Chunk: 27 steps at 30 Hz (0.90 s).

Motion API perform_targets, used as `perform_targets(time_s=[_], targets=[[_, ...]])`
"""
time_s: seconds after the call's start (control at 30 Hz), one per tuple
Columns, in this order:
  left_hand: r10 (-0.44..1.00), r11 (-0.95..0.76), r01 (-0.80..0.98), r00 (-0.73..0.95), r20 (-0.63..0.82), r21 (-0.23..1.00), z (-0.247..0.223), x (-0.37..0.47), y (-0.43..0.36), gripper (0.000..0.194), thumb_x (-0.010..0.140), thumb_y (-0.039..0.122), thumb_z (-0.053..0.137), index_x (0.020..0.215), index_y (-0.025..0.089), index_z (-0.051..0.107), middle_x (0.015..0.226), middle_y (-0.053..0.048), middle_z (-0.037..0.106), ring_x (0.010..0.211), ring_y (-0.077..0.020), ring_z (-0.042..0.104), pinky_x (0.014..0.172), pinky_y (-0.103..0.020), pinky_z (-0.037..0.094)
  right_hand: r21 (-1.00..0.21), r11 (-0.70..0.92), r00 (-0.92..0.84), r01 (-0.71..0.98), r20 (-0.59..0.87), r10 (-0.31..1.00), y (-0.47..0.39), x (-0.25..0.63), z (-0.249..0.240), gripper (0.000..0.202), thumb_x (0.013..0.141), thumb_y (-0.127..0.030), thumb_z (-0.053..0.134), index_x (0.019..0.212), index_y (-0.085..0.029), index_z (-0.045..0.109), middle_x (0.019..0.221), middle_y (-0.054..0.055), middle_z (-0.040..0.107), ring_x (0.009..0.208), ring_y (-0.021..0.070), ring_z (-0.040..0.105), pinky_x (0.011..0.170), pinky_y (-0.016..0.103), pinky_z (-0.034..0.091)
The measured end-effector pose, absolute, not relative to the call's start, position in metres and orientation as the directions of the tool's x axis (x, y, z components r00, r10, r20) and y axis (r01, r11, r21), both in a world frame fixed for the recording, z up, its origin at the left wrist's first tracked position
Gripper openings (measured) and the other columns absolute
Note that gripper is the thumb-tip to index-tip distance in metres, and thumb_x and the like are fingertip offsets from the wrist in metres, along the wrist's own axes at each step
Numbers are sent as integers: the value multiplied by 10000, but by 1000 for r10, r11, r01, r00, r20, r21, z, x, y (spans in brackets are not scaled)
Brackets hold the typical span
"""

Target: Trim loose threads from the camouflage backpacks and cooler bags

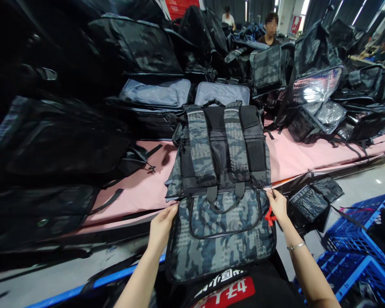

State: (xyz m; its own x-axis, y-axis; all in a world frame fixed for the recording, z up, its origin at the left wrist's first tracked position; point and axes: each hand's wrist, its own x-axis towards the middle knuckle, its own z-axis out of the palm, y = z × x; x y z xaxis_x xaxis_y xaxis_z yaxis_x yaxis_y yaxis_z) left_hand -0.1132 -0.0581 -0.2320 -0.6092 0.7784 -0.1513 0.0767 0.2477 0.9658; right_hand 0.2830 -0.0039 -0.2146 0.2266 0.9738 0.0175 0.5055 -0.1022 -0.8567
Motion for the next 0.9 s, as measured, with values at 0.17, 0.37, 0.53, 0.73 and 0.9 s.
perform_targets(time_s=[0.17,0.37,0.53,0.73,0.9], targets=[[744,259,-3,-637,-202,966,-234,-111,-52,438,569,474,668,845,133,687,893,-71,684,932,-257,584,921,-412,396,-870,-75,184,488,18,983,3,286,-207,310,738,-440,544,839,-183,684,832,59,698,777,227,612,751,314,420],[703,242,-90,-670,-238,966,-233,-106,-55,426,553,453,682,834,133,684,868,-62,680,928,-257,580,938,-432,385,-928,-97,168,361,-38,985,9,290,-204,341,682,-506,588,660,-166,592,621,12,603,594,157,523,621,270,404],[684,206,-160,-682,-259,965,-229,-104,-57,409,545,423,695,837,137,680,826,-42,673,872,-232,593,920,-436,407,-971,-142,137,191,-117,984,10,284,-202,413,648,-587,589,639,-180,521,580,-8,543,542,126,491,568,254,418],[687,157,-242,-670,-282,958,-221,-104,-59,318,542,361,698,783,155,666,795,-19,664,834,-202,600,906,-423,428,-981,-173,123,82,-162,979,8,280,-198,423,631,-602,606,679,-186,543,649,19,603,612,150,570,639,274,472],[722,129,-240,-642,-256,962,-216,-106,-61,297,552,376,692,746,156,649,763,-20,656,789,-198,602,846,-402,461,-981,-170,142,93,-155,978,8,283,-201,433,625,-614,607,680,-188,550,654,27,616,629,169,586,635,285,479]])
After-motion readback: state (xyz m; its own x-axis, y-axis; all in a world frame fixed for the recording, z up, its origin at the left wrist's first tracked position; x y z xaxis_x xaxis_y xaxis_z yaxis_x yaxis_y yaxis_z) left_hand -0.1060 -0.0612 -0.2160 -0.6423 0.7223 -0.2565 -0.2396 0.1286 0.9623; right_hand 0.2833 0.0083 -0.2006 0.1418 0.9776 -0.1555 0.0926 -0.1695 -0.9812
